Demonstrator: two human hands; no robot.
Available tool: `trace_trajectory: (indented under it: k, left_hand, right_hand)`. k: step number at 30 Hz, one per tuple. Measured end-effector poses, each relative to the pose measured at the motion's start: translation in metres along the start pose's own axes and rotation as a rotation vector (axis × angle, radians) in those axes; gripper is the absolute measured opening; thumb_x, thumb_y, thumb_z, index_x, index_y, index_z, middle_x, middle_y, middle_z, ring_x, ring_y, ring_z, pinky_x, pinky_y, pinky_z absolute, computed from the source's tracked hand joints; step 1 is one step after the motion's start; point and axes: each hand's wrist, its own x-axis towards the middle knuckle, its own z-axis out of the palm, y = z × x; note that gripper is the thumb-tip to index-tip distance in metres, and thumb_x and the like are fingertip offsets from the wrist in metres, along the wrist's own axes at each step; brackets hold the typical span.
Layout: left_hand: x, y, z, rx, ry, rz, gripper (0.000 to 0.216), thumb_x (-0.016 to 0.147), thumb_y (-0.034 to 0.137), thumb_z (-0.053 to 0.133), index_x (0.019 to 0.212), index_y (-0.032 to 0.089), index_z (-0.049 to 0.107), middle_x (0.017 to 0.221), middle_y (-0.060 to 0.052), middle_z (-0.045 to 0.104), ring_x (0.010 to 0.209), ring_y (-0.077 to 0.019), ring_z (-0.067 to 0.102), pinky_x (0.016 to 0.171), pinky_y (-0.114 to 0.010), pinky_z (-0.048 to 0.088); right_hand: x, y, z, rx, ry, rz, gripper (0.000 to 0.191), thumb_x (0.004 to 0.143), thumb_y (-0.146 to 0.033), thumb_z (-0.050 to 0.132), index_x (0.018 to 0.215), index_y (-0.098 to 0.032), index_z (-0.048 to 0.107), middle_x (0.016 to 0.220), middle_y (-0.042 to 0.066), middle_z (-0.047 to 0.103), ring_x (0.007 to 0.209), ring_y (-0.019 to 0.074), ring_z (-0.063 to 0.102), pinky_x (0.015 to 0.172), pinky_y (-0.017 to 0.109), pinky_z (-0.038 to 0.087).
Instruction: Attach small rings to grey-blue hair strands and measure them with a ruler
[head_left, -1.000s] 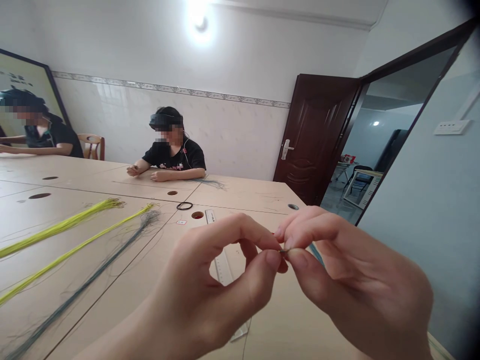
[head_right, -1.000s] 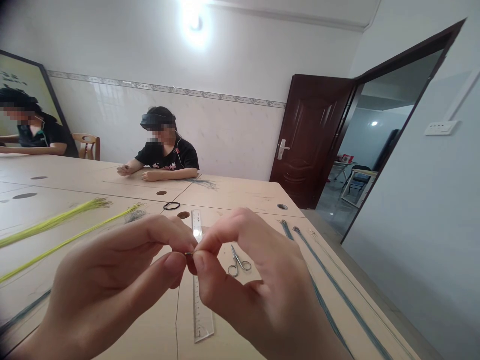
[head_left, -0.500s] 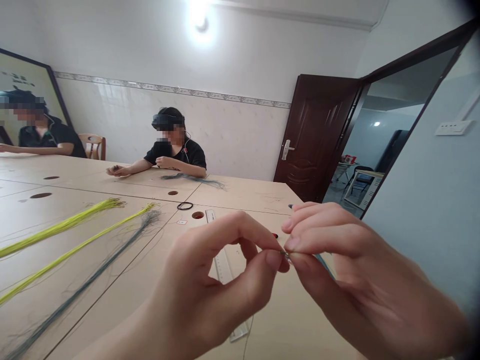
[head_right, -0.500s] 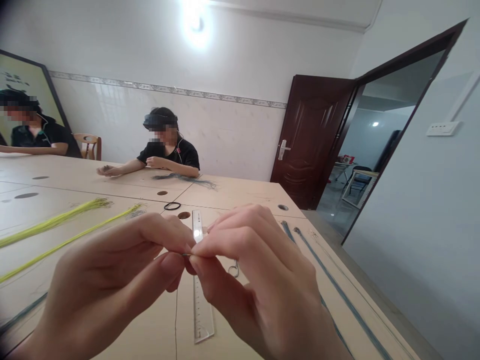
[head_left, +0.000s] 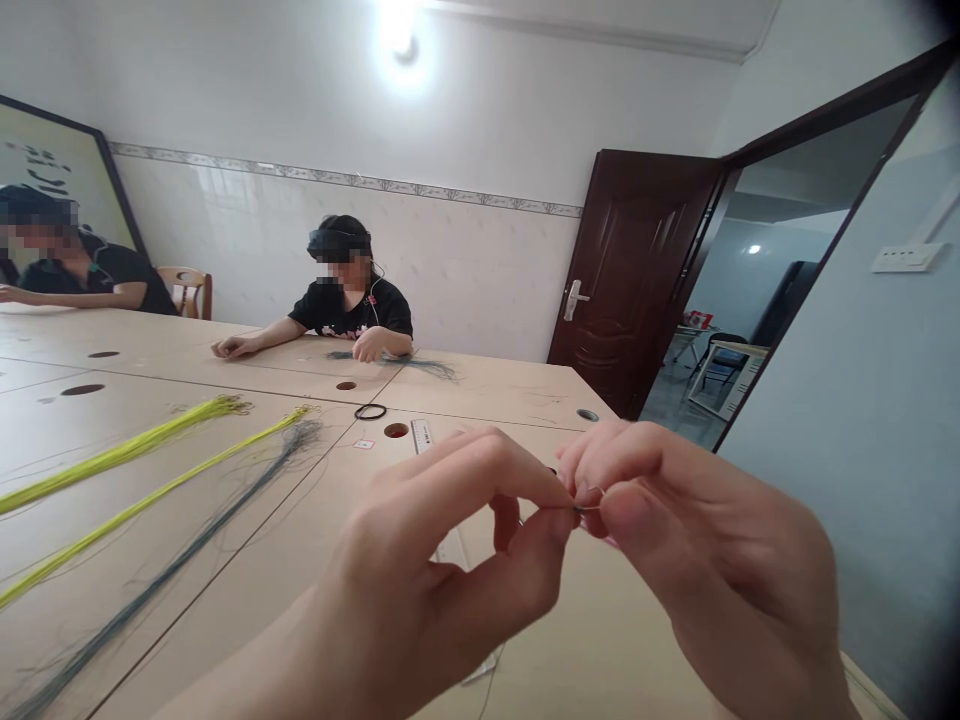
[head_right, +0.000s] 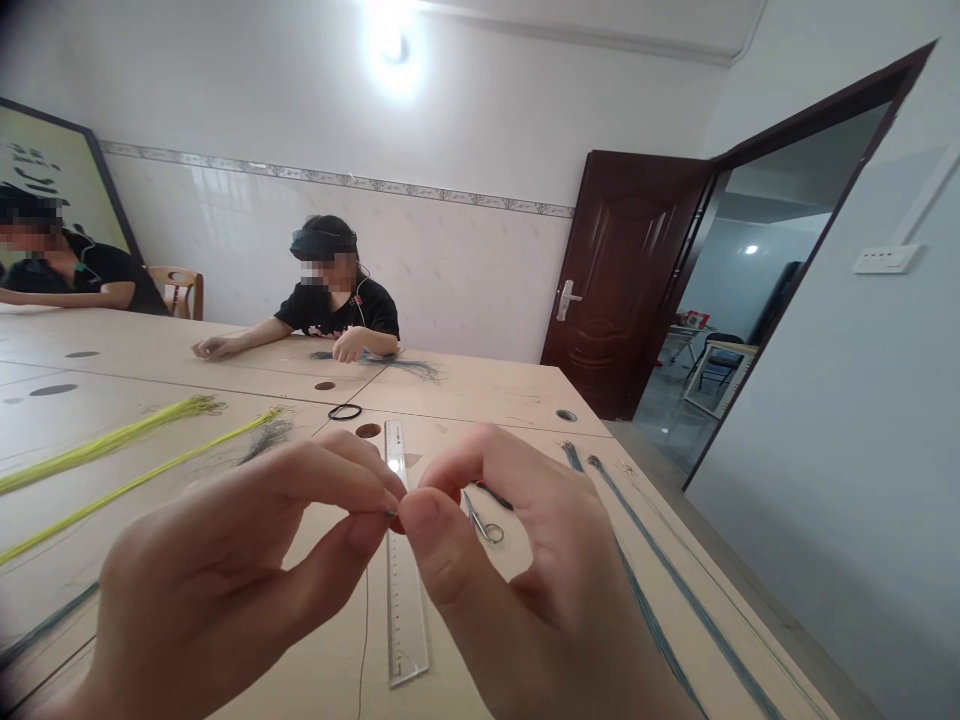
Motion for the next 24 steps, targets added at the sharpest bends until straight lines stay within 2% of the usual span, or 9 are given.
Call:
trace_trajectory:
  k: [5, 16, 24]
  left_hand:
    - [0.0021, 0.0008, 0.0016, -0.074, -0.012, -0.010, 0.017, 0.079, 0.003, 0.053, 0.077, 0.020, 0.056, 0.074, 0.009, 0.062, 0.067, -0.0038, 0.057, 0.060, -0.014, 0.046]
    - [0.0052, 0.0012, 0.0015, -0.171, -0.039, -0.023, 0.017, 0.079, 0.002, 0.056, 0.077, 0.019, 0.057, 0.075, 0.009, 0.065, 0.068, -0.0041, 0.058, 0.063, -0.013, 0.048]
    - [0.0048, 0.0032, -0.0005, -0.178, -0.042, -0.042, 0.017, 0.079, 0.002, 0.056, 0.077, 0.019, 0.058, 0.075, 0.007, 0.065, 0.067, -0.0048, 0.058, 0.062, -0.014, 0.049]
  right_hand:
    - [0.0005, -0.0005, -0.0004, 0.202, -0.044, 0.116, 0.026, 0.089, -0.038, 0.055, 0.069, -0.022, 0.052, 0.066, -0.002, 0.051, 0.066, 0.0134, 0.053, 0.062, 0.028, 0.042]
    - [0.0024, 0.0009, 0.0001, 0.317, -0.103, 0.055, 0.021, 0.092, -0.028, 0.051, 0.073, -0.021, 0.052, 0.068, -0.003, 0.055, 0.067, 0.0107, 0.049, 0.061, 0.023, 0.040]
    - [0.0021, 0.0025, 0.0001, 0.310, -0.123, 0.020, 0.020, 0.093, -0.027, 0.050, 0.074, -0.021, 0.052, 0.071, -0.003, 0.056, 0.069, 0.0107, 0.051, 0.063, 0.022, 0.042]
